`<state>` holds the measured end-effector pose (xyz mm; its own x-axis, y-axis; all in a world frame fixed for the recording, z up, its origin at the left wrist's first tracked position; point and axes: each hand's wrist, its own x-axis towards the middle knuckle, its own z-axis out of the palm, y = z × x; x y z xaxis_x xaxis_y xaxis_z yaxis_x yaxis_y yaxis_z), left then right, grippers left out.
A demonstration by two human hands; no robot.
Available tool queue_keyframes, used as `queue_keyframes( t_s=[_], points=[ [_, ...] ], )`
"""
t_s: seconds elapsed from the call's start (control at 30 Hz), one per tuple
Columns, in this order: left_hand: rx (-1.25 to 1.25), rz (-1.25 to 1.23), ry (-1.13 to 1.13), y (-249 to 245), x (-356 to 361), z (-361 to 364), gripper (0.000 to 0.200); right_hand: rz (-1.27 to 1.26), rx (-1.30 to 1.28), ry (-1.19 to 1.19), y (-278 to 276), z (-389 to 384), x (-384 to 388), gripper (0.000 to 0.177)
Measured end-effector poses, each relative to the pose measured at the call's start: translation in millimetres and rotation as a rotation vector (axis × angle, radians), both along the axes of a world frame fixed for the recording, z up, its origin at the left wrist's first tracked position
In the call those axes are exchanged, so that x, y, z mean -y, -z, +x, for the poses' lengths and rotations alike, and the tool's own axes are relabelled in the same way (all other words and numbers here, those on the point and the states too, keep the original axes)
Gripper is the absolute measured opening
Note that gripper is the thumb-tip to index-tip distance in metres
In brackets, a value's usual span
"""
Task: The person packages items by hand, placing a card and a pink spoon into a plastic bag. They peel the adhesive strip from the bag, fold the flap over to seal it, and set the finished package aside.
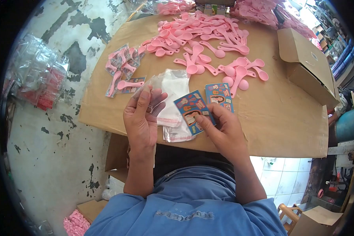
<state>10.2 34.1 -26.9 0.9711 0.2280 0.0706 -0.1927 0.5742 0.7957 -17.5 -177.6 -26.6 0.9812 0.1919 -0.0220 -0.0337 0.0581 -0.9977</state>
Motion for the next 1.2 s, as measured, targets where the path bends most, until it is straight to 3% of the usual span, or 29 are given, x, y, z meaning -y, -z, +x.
queue_keyframes(
  t_s=[0.33,0.63,0.73,0.83,1.03,1.2],
  points=[
    [-0.008,0.071,0.015,-8,16,-6,0.027,0.143,0.027,0.092,-17,-4,-21,0.016],
    [0.010,0.069,0.141,-5,29,-6,0.026,-0.010,0.000,-0.081,-20,-3,-1,0.021],
    [0.001,0.061,0.140,-8,32,-8,0.025,0.219,0.024,0.077,-10,-4,0,0.022],
    [0.023,0.039,0.165,-12,36,-8,0.025,0.296,0.017,0.094,-10,-1,4,0.021],
    [0.060,0.070,0.183,-9,48,-18,0.027,0.302,0.188,0.194,-11,8,-18,0.015],
    [0.083,0.070,0.211,-6,48,-21,0.029,0.359,0.184,0.223,-14,5,-32,0.016]
  ],
)
